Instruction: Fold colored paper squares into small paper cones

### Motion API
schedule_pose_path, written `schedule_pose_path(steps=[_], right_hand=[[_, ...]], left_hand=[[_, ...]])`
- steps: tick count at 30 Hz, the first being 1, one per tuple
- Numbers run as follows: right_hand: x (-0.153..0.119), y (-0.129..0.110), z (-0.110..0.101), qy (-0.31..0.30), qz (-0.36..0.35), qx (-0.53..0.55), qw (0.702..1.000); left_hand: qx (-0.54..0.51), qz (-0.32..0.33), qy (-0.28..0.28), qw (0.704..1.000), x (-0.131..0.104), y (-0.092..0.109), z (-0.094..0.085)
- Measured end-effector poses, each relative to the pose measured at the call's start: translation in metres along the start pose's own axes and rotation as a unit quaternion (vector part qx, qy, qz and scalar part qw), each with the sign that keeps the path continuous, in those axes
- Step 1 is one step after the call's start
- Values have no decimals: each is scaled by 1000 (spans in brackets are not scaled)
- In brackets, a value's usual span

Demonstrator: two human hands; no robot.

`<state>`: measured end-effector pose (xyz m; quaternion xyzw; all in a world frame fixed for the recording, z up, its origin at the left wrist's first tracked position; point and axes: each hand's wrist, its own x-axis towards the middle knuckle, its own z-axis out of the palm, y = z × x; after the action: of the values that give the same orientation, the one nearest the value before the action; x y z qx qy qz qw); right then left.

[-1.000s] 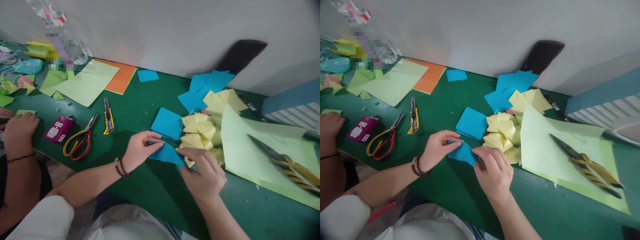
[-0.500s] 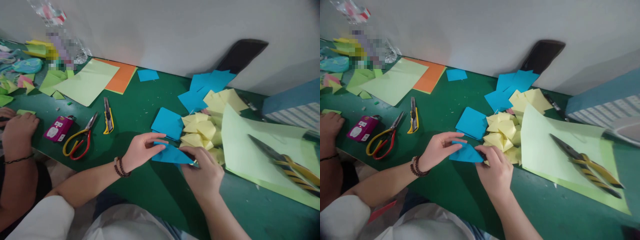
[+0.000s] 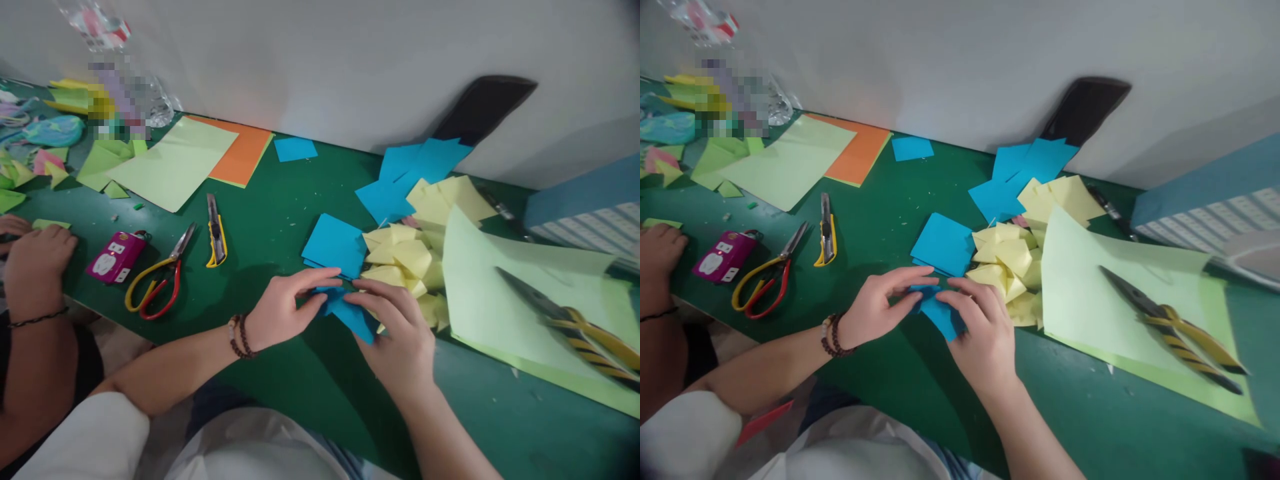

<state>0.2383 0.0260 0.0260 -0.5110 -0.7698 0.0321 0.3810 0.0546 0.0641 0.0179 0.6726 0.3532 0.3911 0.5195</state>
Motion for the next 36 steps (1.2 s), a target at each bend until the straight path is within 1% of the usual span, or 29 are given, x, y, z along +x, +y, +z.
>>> schedule_pose_path(steps=[2, 4, 7, 9, 14, 20, 24, 27, 29, 33, 36], right_hand=[[-1, 0, 0, 6, 20, 0, 1000], [-2, 0, 0, 12, 34, -1, 999], [-3, 0, 2, 18, 55, -11, 998], [-3, 0, 3, 10, 68, -24, 997], [-4, -1, 6, -26, 92, -36, 995], [-5, -1, 6, -59, 118, -25, 991], [-5, -1, 6, -64, 120, -43, 990], [-5, -3, 5, -66, 131, -46, 988], [-4, -5, 4, -71, 150, -22, 986], [-3, -10, 0, -73, 227, 61, 969], [-3, -10, -1, -60, 255, 64, 963]], left_hand=[[12, 28, -26, 999, -2, 2, 0], [25, 40, -43, 998, -3, 5, 0], [25, 37, -62, 997, -3, 8, 1], [25, 28, -67, 997, -4, 7, 3], [71, 5, -45, 996, -5, 0, 6], [29, -23, -46, 998, -5, -4, 8], [-8, -58, -12, 998, -4, -4, 10], [-10, -78, 19, 997, -2, -3, 10], [5, -77, 33, 996, 0, -3, 9], [47, -64, 48, 996, 1, -1, 6], [67, -50, 39, 996, 0, -1, 6]])
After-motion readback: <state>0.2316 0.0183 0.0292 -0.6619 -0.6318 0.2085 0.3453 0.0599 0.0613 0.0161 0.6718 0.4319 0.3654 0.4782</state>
